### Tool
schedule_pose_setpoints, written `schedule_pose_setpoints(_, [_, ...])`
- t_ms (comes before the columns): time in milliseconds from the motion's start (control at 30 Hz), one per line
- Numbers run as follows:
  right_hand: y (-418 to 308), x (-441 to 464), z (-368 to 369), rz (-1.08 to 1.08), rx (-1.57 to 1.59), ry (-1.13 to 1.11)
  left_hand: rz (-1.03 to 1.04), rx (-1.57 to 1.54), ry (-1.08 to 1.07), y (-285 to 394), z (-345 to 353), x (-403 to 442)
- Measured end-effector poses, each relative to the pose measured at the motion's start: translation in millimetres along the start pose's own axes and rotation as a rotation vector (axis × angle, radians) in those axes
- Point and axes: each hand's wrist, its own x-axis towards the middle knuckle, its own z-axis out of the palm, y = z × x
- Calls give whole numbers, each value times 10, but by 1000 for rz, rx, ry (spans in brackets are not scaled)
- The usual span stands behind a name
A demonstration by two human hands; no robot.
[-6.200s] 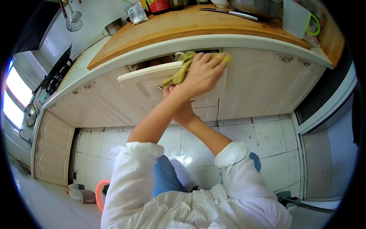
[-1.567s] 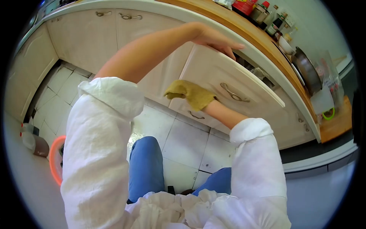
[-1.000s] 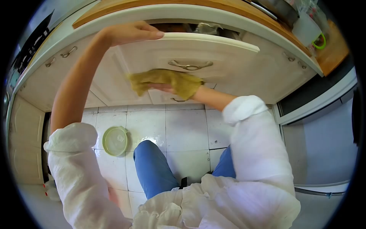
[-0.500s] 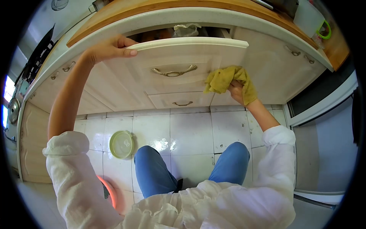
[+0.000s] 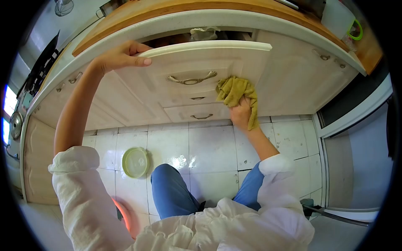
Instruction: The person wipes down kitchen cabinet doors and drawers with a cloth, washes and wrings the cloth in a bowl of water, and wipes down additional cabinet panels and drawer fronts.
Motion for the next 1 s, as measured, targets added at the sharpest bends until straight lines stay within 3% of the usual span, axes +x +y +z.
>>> schedule_pose_setpoints(67, [-202,-6,-15,47,17,29,8,10,-15,-28,-7,7])
schedule_pose_setpoints(133, [-328,44,60,446,615,9,15,28,0,-11,-54,-10])
schedule_pose_setpoints(167, [-375,-15,235,437,623,5,-11,74,-21,10,-67,-19])
schedule_pose_setpoints(233, [-550,-53,640,-130,37,-94,-48,129,-33,55,-81,-41])
schedule_pose_setpoints(300, [-944,181,785,174,498,-179,21,92,-25,20,-37,-44])
schedule_pose_setpoints(400, [-1340,455,1158,270,706,-302,8,53,-8,-40,-35,-33])
schedule_pose_setpoints(467, [-1354,529,1296,-118,366,-259,23,3,2,-82,-30,3])
schedule_pose_setpoints(567, [-826,110,1333,-126,281,-430,19,-9,11,-112,-21,-19])
schedule_pose_setpoints(633, [-517,225,687,-85,56,-516,35,20,7,-61,-32,-27])
schedule_pose_setpoints(700, [-169,56,402,173,145,-291,31,42,2,-51,-51,-13])
schedule_pose_setpoints(800, [-21,10,349,248,77,-243,24,89,-22,-16,-67,9])
schedule_pose_setpoints(867, [-522,202,629,330,-105,-76,24,114,-43,-6,-63,22])
schedule_pose_setpoints(900, [-618,190,915,556,154,-184,-3,128,-42,-8,-74,25])
schedule_pose_setpoints(967, [-951,361,1068,725,287,-383,-25,145,-44,-24,-71,41])
schedule_pose_setpoints(1000, [-1191,565,961,679,156,-469,-4,138,-20,-28,-62,56])
